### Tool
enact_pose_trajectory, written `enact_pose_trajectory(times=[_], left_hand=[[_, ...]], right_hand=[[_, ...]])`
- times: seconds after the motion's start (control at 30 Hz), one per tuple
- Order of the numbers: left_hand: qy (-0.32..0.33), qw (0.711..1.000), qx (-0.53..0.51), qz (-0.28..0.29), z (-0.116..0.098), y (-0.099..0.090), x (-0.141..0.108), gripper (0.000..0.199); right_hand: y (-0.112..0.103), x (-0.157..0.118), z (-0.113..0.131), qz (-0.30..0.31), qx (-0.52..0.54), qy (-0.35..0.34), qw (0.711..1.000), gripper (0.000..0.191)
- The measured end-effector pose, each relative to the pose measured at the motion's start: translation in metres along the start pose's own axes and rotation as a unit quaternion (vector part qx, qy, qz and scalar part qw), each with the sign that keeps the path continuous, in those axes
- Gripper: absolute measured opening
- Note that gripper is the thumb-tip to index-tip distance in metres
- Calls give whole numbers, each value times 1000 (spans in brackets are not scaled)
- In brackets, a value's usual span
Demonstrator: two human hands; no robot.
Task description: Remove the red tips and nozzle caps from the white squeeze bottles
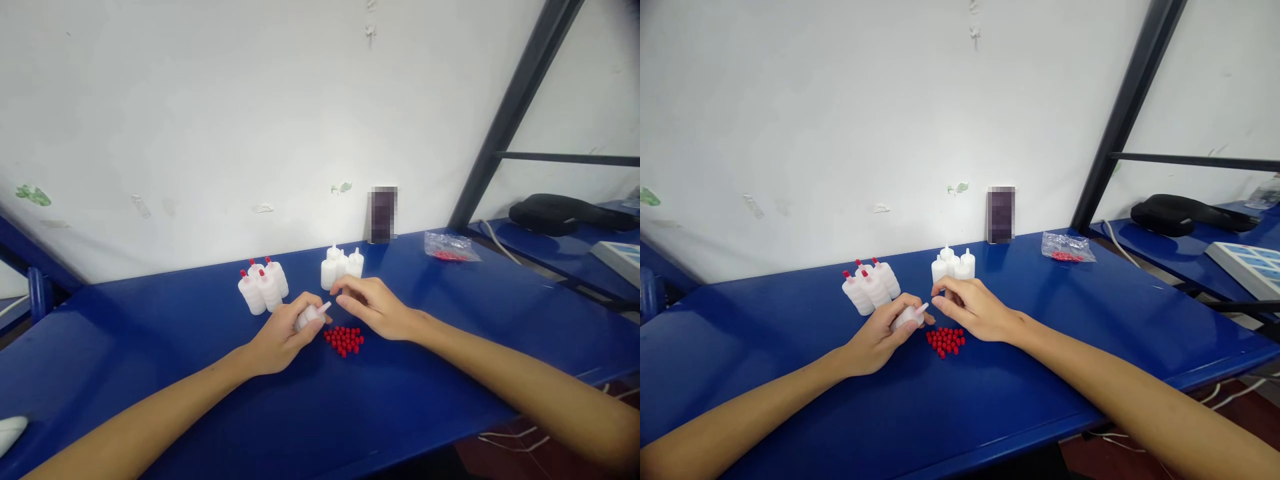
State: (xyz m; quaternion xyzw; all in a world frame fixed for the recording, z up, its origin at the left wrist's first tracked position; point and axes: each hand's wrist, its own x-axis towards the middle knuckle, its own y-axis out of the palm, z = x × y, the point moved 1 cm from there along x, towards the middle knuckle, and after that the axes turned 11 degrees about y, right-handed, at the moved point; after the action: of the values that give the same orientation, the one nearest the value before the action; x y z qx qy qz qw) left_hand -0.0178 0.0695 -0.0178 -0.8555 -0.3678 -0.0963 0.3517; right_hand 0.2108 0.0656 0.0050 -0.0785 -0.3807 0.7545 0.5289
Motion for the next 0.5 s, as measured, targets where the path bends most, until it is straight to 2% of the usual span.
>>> enact_pose_trajectory(times=[0.23, 0.3, 0.43, 0.5], left_hand=[[25, 998, 51, 22, -3, 1, 1, 24], [27, 998, 55, 24, -4, 1, 1, 27], [11, 997, 77, 0, -4, 0, 1, 38], [-5, 996, 93, -13, -4, 0, 1, 33]], right_hand=[[9, -4, 13, 53, -47, -41, 997, 24], [9, -4, 12, 39, -58, -44, 997, 23], [0, -4, 7, -33, -100, -35, 994, 25], [-4, -4, 3, -39, -145, -14, 989, 25]])
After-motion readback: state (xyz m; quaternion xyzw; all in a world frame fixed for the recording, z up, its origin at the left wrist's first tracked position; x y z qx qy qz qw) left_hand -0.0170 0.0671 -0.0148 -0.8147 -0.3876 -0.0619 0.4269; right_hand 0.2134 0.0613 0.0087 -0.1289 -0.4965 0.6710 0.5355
